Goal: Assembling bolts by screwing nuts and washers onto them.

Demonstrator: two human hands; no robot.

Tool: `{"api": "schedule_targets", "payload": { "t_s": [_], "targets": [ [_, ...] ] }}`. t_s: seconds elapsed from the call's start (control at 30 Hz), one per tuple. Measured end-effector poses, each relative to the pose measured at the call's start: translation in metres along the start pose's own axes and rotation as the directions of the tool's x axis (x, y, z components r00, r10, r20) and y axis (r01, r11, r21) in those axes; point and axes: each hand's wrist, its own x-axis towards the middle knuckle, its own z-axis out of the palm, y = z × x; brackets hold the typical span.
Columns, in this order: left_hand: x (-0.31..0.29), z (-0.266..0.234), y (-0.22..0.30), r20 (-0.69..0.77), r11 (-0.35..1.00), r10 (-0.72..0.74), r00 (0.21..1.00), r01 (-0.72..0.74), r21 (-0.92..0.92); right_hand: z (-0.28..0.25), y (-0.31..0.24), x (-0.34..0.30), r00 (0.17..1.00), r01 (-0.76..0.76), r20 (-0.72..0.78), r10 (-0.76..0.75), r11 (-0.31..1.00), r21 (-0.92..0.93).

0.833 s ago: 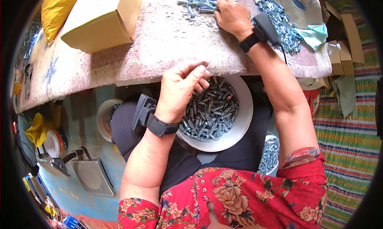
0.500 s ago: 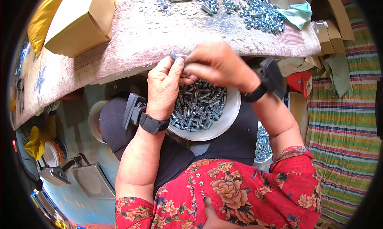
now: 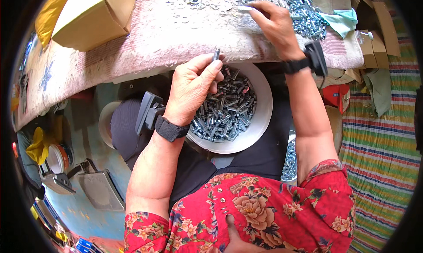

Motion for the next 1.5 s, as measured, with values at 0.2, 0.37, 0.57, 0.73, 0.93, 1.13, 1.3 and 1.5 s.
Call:
{"api": "schedule_targets", "payload": {
  "t_s": [0.2,0.37,0.57,0.73,0.93,1.13,1.3,1.5],
  "targets": [
    [-0.002,-0.001,-0.01,0.035,0.955,0.162,0.986,-0.165,0.247,-0.017,-0.063,-0.034,0.868,-0.302,0.49,0.076,0.865,0.401],
    [-0.007,-0.004,-0.01,0.061,0.854,0.344,0.937,-0.339,0.394,-0.007,-0.068,-0.034,0.848,-0.04,0.515,-0.126,0.953,0.299],
    [-0.013,-0.003,-0.004,-0.122,0.922,0.375,0.919,-0.358,0.145,0.023,-0.089,-0.036,0.867,0.033,0.485,-0.116,0.984,0.176],
    [-0.018,-0.026,0.013,-0.159,0.97,0.237,0.958,-0.226,0.084,0.04,-0.094,0.002,0.933,-0.116,0.36,0.01,0.955,0.274],
    [-0.014,-0.043,0.016,-0.315,0.954,0.192,0.93,-0.253,-0.163,0.103,-0.056,0.057,0.967,0.203,0.216,-0.136,0.922,-0.329],
    [-0.015,-0.049,0.018,-0.325,0.955,0.17,0.93,-0.236,-0.178,0.114,-0.041,0.062,0.957,0.269,0.238,-0.168,0.825,-0.496],
    [-0.016,-0.048,0.017,-0.309,0.955,0.143,0.94,-0.214,-0.207,0.09,-0.035,0.043,0.934,0.323,0.245,-0.259,0.906,-0.273],
    [-0.015,-0.045,0.015,-0.294,0.959,0.108,0.95,-0.177,-0.219,0.083,-0.045,0.036,0.884,0.417,0.346,-0.315,0.865,-0.278]
  ]
}}
